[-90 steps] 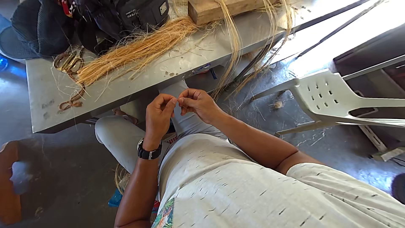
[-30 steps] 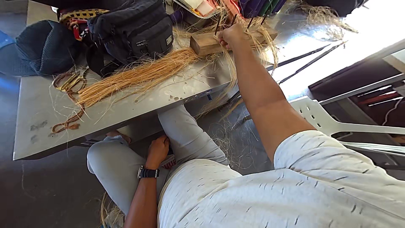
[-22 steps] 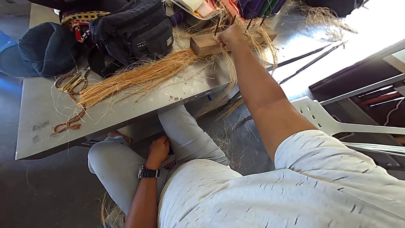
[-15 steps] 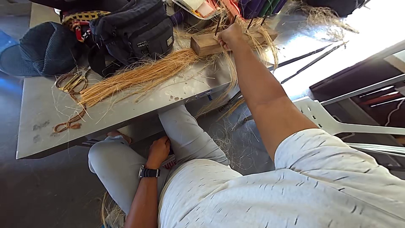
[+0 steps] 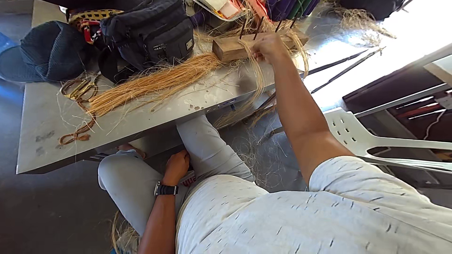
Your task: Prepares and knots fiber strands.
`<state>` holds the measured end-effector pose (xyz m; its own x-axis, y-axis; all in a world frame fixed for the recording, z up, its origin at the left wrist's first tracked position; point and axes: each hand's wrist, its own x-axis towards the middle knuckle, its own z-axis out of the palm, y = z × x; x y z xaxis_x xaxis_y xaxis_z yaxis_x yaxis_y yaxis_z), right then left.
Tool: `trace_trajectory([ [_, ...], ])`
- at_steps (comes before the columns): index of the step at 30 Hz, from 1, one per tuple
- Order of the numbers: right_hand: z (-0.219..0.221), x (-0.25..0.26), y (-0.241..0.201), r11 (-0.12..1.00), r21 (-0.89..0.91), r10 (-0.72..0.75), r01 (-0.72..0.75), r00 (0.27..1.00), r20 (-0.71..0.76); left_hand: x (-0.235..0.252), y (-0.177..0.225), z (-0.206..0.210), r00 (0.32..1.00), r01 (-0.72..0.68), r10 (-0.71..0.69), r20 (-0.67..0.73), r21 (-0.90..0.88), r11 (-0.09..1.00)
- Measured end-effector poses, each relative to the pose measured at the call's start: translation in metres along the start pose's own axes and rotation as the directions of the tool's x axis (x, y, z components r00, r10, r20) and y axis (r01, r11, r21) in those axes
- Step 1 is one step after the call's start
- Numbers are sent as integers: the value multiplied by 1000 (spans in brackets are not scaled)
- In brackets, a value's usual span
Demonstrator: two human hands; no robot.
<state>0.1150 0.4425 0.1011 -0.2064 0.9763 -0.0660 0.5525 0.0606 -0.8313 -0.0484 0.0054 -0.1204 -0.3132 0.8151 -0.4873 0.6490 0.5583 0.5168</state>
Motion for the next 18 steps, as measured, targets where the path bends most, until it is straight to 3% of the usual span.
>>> trace_trajectory([
  [5, -49, -66, 34, 989, 145, 16, -31, 994, 106, 0, 0, 0, 1000, -26, 26, -2, 8, 1000],
  [11, -115, -140, 99, 997, 70, 1, -20, 966, 257, 0, 1, -1, 999, -44, 44, -16, 18, 999],
  [15, -138, -171, 167, 997, 0, 77, -82, 929, 363, 2, 2, 0, 998, -53, 53, -20, 37, 998],
  [18, -132, -183, 245, 971, -88, 238, -222, 871, 429, 3, 4, -1, 999, -40, 40, -3, 57, 998],
])
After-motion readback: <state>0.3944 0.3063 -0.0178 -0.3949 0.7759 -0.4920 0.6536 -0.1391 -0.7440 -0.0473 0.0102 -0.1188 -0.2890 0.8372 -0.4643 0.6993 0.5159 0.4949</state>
